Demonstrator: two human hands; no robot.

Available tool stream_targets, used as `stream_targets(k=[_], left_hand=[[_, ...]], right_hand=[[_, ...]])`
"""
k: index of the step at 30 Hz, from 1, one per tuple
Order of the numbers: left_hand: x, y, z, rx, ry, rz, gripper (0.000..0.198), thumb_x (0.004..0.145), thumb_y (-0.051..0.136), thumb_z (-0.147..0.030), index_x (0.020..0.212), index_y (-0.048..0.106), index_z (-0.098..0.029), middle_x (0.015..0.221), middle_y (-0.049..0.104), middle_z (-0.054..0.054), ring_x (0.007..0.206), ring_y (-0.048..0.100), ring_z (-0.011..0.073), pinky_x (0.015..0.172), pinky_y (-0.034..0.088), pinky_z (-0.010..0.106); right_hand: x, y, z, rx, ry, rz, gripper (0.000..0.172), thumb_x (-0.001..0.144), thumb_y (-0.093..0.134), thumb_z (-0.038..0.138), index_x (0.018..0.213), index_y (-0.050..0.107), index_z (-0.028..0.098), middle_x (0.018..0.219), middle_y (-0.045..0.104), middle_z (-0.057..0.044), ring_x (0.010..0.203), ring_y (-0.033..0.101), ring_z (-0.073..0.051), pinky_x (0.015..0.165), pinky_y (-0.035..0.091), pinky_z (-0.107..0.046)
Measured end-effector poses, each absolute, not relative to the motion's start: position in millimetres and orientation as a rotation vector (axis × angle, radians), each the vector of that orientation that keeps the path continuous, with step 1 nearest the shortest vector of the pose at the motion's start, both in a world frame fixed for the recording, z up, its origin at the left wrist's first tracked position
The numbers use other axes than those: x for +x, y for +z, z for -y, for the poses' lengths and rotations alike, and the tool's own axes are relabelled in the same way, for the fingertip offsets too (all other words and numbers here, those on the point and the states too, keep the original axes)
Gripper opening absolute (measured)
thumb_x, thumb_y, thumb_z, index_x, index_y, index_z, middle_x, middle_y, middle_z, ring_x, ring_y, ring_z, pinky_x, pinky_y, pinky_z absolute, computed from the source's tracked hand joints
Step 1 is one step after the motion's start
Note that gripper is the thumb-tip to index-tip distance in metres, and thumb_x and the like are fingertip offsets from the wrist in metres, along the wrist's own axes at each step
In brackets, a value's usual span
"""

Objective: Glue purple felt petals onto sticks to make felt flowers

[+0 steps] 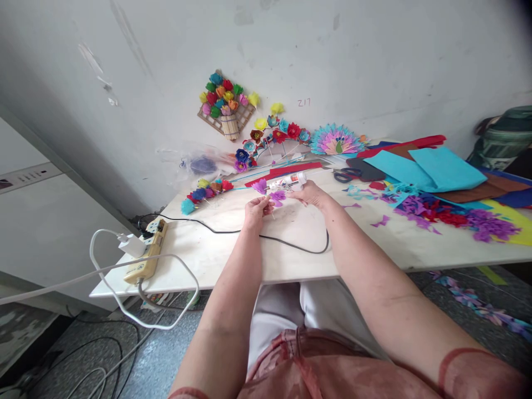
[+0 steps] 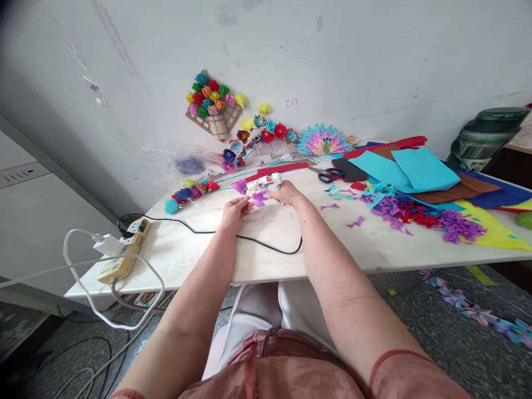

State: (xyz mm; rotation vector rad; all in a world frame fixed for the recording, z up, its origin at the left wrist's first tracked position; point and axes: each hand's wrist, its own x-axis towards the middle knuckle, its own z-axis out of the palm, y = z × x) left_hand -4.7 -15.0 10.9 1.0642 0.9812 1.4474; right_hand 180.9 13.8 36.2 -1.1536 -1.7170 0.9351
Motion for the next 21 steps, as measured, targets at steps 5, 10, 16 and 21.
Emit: stream_targets(k=[5,10,16,21], left_hand=[[-4.8,10.9,15.3,1.068,1.445,-0.974,0.038,0.052,0.076,-0.041,0.07,0.06,-0.011,0.06,0.062,0.005,0.049,0.052,0.0082,0.048,0.04,0.021],[-5.2,10.3,14.2,1.061,1.447,-0.982,0.04,0.051,0.076,-0.041,0.071,0.061,-0.011,0.06,0.062,0.005,0.048,0.052,0.0085,0.048,0.04,0.022],[-5.3,9.8,13.3,1.049,1.455,-0.985,0.039,0.05,0.077,-0.04,0.07,0.061,-0.01,0.06,0.062,0.005,0.047,0.052,0.0083,0.047,0.039,0.022],[-5.3,9.5,14.0,1.055,1.456,-0.994,0.038,0.051,0.076,-0.04,0.07,0.061,-0.011,0.061,0.062,0.005,0.049,0.052,0.0086,0.049,0.04,0.022]], right_hand=[[181.3,34.6,-17.2,-1.177,0.879,1.709,0.034,0.056,0.073,0.041,0.057,0.051,0.014,0.036,0.042,0.006,0.03,0.036,-0.007,0.032,0.03,-0.022],[181.4,34.7,-17.8,-1.14,0.879,1.699,0.033,0.056,0.073,0.041,0.059,0.053,0.014,0.035,0.042,0.006,0.03,0.036,-0.007,0.031,0.03,-0.022],[180.8,37.6,-12.6,-1.135,0.914,1.755,0.03,0.056,0.073,0.037,0.06,0.054,0.013,0.036,0.041,0.007,0.03,0.034,-0.006,0.033,0.03,-0.021],[180.9,37.6,-12.1,-1.143,0.92,1.776,0.03,0.055,0.073,0.036,0.06,0.055,0.013,0.036,0.041,0.006,0.031,0.035,-0.006,0.033,0.028,-0.021]])
